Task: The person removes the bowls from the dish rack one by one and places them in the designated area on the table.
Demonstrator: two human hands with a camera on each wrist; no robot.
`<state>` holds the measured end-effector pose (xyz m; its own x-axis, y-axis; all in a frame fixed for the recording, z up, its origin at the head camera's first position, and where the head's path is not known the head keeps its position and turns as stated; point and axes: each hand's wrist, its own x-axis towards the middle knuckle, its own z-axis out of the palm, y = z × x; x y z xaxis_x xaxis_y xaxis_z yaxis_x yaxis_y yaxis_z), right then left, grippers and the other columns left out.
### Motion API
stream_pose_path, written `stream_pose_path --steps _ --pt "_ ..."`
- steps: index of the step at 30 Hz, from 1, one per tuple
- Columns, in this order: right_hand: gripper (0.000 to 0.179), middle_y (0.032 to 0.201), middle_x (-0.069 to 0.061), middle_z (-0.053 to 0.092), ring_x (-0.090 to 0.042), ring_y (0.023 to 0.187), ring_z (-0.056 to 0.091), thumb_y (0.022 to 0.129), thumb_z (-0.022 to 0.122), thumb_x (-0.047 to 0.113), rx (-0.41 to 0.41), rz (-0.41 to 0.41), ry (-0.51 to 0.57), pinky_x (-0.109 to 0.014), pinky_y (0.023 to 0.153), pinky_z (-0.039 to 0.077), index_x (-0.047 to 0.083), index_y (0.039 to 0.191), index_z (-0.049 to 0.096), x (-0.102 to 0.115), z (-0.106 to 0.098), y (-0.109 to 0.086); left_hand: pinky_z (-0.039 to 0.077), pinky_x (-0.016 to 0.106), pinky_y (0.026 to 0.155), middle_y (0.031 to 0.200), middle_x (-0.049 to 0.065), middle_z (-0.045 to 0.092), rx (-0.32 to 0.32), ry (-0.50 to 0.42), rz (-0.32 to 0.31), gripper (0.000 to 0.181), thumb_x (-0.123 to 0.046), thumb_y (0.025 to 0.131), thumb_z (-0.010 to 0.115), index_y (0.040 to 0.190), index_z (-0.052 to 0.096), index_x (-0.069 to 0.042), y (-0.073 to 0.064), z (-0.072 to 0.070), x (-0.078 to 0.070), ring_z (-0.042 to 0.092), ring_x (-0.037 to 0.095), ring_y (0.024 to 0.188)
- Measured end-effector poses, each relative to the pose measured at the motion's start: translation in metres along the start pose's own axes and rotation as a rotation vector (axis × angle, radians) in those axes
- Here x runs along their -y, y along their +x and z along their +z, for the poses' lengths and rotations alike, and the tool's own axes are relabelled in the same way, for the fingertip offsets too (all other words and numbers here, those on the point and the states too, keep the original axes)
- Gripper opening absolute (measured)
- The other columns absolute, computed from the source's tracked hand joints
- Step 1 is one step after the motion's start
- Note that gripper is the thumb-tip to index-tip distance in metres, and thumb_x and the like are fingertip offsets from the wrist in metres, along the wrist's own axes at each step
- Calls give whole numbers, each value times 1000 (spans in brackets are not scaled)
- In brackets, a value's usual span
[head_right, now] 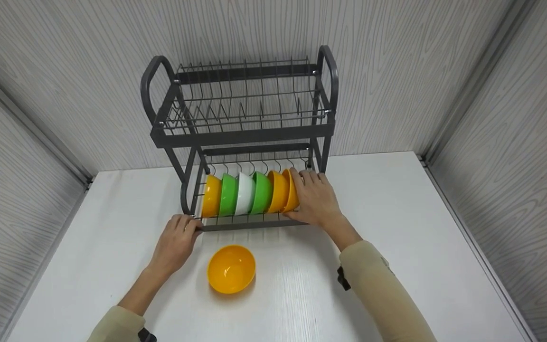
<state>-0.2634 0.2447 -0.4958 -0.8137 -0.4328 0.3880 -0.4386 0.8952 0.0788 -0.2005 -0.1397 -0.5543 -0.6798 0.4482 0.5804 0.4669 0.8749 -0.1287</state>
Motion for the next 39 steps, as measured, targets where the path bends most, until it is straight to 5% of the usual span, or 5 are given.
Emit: stream_pose_path --steps 39 --pt "110 133 -20 60 -40 118 60 73 81 69 102 -49 -129 -56 105 51 9 154 39 -6 -21 11 55 36 89 102 8 63 10 -20 -8 18 -14 96 76 109 66 -8 0 0 0 58 25 99"
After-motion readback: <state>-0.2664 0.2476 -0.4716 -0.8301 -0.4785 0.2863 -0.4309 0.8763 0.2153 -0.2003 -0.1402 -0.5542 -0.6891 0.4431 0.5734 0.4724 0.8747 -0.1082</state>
